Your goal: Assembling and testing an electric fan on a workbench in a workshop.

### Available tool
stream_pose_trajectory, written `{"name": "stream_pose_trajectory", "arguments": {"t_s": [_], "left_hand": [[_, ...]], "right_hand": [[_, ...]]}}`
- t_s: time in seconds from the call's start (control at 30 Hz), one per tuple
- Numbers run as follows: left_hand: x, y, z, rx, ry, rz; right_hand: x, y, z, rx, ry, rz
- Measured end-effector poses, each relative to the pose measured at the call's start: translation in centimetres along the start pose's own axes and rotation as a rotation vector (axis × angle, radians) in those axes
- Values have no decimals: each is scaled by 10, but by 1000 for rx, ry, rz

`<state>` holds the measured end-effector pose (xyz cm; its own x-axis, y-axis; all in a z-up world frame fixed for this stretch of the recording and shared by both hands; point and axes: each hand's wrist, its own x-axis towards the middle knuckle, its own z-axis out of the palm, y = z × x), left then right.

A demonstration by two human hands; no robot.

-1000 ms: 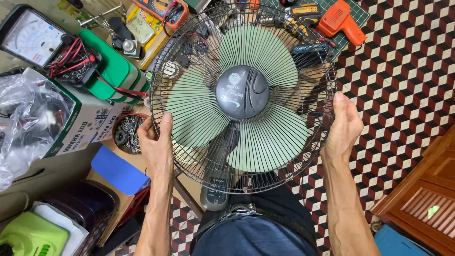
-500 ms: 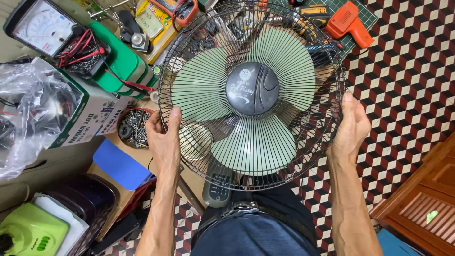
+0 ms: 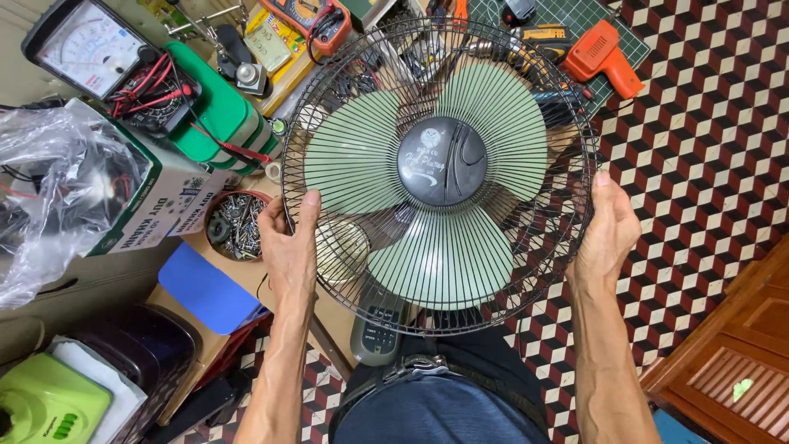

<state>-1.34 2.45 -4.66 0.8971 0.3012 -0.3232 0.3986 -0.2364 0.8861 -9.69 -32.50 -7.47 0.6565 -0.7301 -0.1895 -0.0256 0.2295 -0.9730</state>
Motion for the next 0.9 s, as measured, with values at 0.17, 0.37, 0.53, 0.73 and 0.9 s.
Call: {"name": "stream_pose_trajectory", "arguments": {"t_s": [0.17, 0.37, 0.53, 0.73, 0.9], "left_hand": [[4, -1, 1, -43, 6, 23], [4, 1, 1, -5, 19, -41], [4, -5, -1, 86, 43, -24], [2, 4, -1, 171, 50, -86], [3, -3, -2, 177, 60, -47]], "right_hand": [[0, -5, 4, -67, 37, -26], [1, -2, 4, -120, 71, 18], [0, -2, 5, -115, 56, 50], [1, 0, 4, -150, 63, 34], [2, -1, 5, -156, 70, 43]]}}
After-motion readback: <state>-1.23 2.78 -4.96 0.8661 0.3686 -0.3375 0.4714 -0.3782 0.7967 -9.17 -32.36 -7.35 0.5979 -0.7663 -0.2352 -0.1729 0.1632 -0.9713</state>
